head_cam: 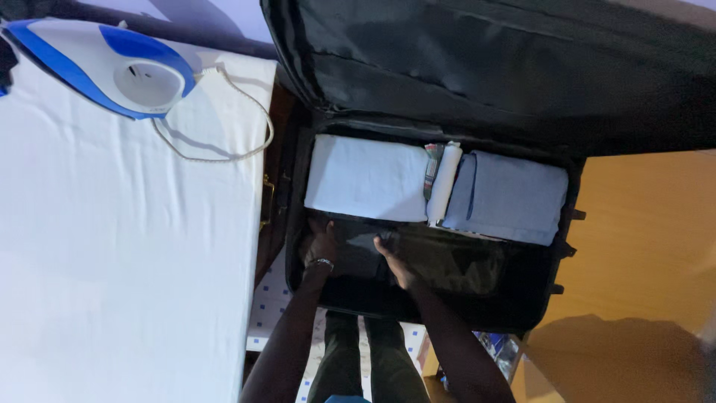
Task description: The person packs a black suitcase by folding a pair of shorts on an ironing board and placing them into the suitcase.
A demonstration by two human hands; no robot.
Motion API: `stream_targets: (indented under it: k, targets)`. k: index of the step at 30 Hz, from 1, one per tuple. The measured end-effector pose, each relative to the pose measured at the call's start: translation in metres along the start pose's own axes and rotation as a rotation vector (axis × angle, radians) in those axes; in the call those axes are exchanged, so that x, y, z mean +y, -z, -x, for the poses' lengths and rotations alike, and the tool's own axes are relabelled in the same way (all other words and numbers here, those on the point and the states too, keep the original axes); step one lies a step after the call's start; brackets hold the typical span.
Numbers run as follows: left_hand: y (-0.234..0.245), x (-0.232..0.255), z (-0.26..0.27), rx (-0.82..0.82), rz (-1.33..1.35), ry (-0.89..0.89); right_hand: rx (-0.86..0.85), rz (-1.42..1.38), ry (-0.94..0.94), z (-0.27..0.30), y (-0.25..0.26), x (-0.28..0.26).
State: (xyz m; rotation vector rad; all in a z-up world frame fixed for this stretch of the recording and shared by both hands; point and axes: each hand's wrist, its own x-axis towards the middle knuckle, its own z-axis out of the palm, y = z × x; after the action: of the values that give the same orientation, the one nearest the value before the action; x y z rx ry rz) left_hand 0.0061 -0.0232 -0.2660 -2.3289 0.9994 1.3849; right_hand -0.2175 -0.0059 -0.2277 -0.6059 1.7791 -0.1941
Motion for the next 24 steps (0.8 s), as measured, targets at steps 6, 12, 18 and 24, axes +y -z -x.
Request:
stream_targets:
  k: [6,12,18,24]
  targets:
    - [-0.014,-0.002,-0.014,0.069,-0.114,-0.034,-0.190,-0.227,-0.030,0.000,0.004,0.003]
    - [-0.021,-0.037,0.015,-0.171,-0.147,-0.344,0.164,0.174,0.310,0.011,0.016,0.017]
    - [-0.032,-0.055,0.019,-0.350,0.100,-0.045,-0.315,-0.471,0.369,0.031,0.014,-0.008]
    - [-0.024,-0.047,0.006,-0.002,-0.122,-0.512,-0.403,-0.809,-0.112,0.054,0.033,-0.052]
